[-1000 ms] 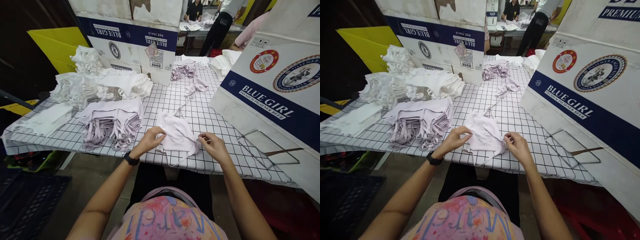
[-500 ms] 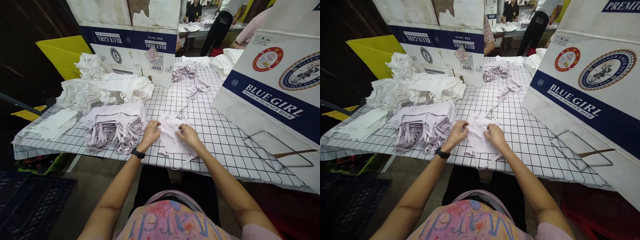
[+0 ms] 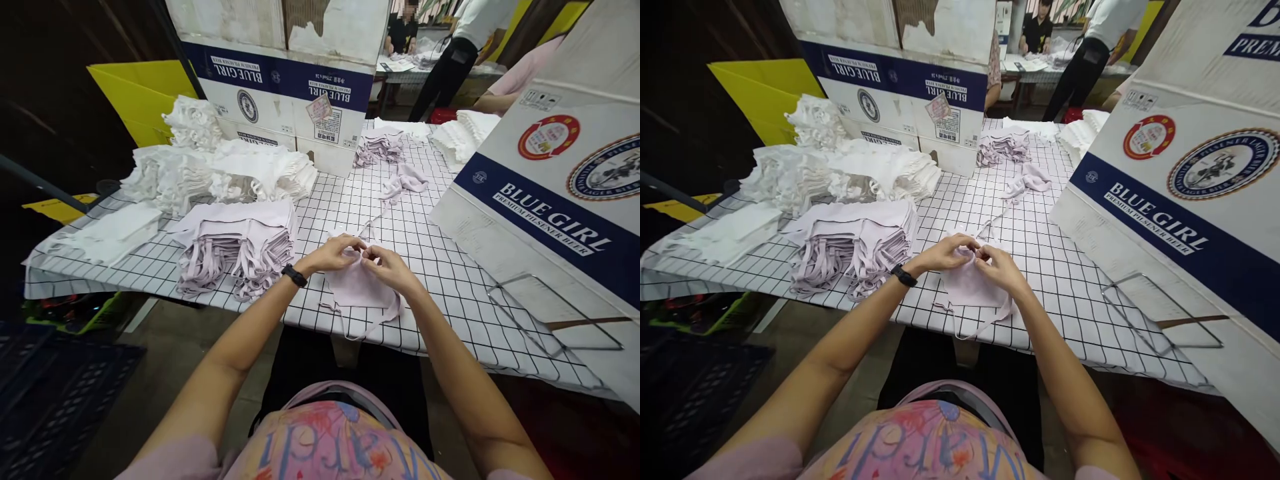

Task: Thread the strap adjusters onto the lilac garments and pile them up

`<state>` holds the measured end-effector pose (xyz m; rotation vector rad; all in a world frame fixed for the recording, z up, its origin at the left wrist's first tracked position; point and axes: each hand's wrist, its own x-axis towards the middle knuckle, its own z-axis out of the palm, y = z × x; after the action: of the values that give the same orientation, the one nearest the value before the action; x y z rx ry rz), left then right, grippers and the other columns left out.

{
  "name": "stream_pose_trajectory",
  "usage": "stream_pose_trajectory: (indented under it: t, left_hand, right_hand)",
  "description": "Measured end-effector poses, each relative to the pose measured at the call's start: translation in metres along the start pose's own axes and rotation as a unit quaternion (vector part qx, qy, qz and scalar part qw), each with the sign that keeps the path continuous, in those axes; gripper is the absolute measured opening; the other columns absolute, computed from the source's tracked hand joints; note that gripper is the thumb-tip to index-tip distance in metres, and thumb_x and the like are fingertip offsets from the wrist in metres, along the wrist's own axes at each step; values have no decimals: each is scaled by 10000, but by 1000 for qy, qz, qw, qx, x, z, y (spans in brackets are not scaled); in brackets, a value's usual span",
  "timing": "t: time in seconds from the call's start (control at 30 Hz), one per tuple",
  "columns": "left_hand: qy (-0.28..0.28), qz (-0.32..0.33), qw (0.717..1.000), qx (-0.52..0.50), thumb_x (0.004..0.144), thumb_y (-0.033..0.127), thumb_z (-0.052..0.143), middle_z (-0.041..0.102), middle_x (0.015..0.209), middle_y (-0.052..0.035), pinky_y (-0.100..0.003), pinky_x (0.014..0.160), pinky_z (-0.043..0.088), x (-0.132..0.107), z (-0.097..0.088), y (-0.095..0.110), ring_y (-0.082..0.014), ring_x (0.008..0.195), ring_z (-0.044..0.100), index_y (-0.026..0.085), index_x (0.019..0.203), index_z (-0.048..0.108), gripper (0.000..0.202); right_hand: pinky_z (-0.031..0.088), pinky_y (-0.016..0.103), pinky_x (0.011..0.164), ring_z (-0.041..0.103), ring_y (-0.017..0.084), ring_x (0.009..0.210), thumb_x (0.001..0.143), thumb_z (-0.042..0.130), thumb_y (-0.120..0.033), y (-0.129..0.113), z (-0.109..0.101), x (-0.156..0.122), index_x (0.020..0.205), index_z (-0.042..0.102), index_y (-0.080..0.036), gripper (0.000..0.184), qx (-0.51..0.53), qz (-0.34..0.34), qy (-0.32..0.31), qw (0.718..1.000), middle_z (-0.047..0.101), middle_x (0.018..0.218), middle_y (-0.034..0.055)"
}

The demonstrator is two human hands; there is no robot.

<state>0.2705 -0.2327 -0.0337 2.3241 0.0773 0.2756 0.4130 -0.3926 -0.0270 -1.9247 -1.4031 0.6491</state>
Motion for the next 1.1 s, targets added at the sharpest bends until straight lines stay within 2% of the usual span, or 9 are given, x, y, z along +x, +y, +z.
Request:
stream_pose_trajectory:
  t: [0.07, 0.17, 0.3, 0.37, 0.47, 0.6, 0.8, 1.1]
  left_hand:
    - [-28, 18, 998, -54, 868, 284, 704, 722, 1118, -62, -396, 962, 493, 4, -11, 10, -230, 1069, 626, 210, 1099, 714, 243]
    - [-38, 19, 994, -98, 836, 403, 767, 725, 1021, -63, -353, 889, 488, 3, -29, 30, -217, 992, 631, 192, 980, 750, 256]
    - [-47, 35, 983, -174, 851, 427, 763, 720, 969, -68, -343, 877, 484, 2, -42, 58, -198, 954, 640, 167, 922, 748, 270]
    - [-41, 52, 975, -211, 868, 419, 757, 716, 935, -67, -336, 859, 487, 3, -44, 69, -189, 929, 643, 156, 907, 743, 267]
    - [-26, 62, 970, -233, 865, 415, 773, 701, 881, -55, -304, 789, 484, 4, -49, 85, -160, 853, 632, 146, 871, 737, 271]
    - [-30, 41, 971, -234, 847, 402, 798, 663, 781, -23, -242, 646, 424, -1, -64, 101, -109, 728, 573, 133, 806, 726, 281]
    - [-28, -11, 975, -219, 815, 448, 819, 649, 752, -29, -221, 553, 387, -20, -85, 104, -113, 680, 565, 125, 809, 745, 331]
    - [20, -5, 979, -201, 813, 483, 818, 687, 785, -45, -218, 583, 437, -49, -102, 96, -123, 711, 598, 151, 822, 767, 336]
  right_hand:
    - [398, 287, 637, 523, 146, 691, 912, 574, -417, -9, -15, -11, 869, 635, -209, 221, 46, -12, -23, 999, 664, 865, 10]
    - [412, 290, 656, 533, 155, 753, 928, 591, -451, -24, -36, -25, 889, 644, -210, 250, 108, -15, -57, 992, 639, 864, 16]
    - [471, 295, 699, 565, 153, 775, 928, 643, -488, -44, -55, -39, 939, 644, -207, 281, 227, -19, -103, 968, 632, 867, 22]
    - [497, 292, 673, 591, 151, 746, 917, 672, -511, -54, -63, -43, 953, 652, -208, 306, 269, -12, -116, 956, 649, 867, 26]
    - [515, 287, 590, 607, 151, 669, 900, 700, -544, -67, -76, -49, 968, 679, -209, 342, 264, -5, -107, 959, 663, 842, 32]
    - [514, 287, 553, 594, 153, 616, 864, 738, -558, -77, -99, -56, 872, 689, -201, 360, 218, -15, -61, 974, 634, 745, 27]
    - [454, 270, 597, 528, 130, 659, 819, 792, -523, -69, -129, -67, 801, 696, -203, 334, 201, -38, 52, 977, 596, 743, 14]
    - [406, 291, 567, 492, 137, 618, 712, 831, -577, -61, -148, -85, 746, 682, -207, 400, 193, 5, 86, 977, 574, 697, 9]
